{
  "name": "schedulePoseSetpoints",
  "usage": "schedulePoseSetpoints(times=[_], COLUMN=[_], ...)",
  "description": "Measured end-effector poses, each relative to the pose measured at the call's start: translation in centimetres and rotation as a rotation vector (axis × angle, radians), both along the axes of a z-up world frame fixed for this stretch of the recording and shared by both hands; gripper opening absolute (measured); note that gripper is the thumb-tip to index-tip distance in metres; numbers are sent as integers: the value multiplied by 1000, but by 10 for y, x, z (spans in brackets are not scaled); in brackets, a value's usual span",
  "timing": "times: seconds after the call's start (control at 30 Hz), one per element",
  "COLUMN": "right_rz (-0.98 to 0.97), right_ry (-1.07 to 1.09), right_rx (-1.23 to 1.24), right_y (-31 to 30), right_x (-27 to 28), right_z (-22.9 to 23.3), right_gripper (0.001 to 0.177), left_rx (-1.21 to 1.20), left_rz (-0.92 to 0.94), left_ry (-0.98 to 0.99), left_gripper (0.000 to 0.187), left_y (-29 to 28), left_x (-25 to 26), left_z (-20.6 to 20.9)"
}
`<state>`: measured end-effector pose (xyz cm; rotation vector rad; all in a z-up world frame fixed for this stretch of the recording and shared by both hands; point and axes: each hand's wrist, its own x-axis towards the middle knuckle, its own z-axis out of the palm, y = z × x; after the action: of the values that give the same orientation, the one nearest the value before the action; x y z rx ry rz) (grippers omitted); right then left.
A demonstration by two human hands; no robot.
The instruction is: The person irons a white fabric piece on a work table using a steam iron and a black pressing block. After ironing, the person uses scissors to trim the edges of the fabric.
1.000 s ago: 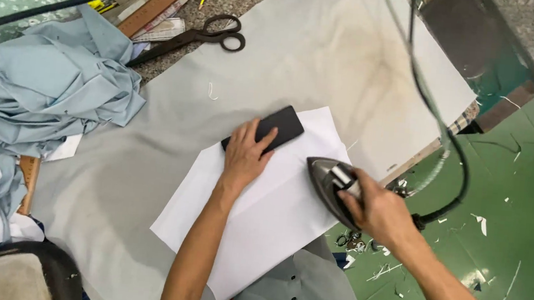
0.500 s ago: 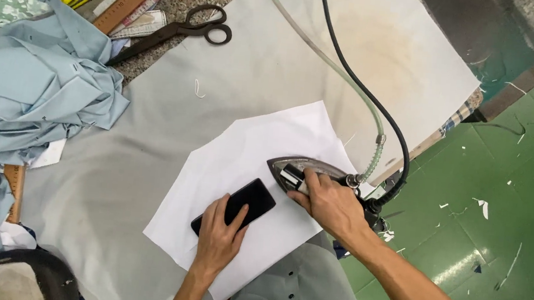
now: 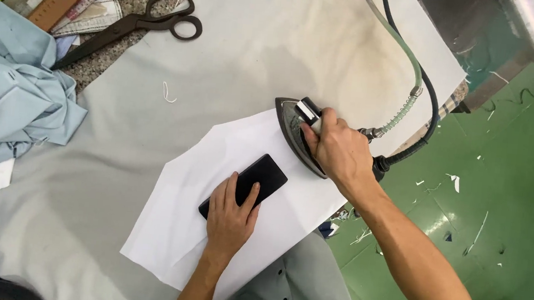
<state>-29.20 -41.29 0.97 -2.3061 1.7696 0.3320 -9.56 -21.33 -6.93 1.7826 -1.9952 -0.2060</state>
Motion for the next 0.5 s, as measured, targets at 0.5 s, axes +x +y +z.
schedulePoseSetpoints(times=[0.5], right_rz=[-139], right_ry=[-252], right_rx=[289], right_y=[-18], right_x=[4], right_z=[45], right_gripper=[54], left_rx=[-2], left_rz=[353], left_ry=[7], left_gripper=[53], left_y=[-64], left_x=[19], left_z=[3])
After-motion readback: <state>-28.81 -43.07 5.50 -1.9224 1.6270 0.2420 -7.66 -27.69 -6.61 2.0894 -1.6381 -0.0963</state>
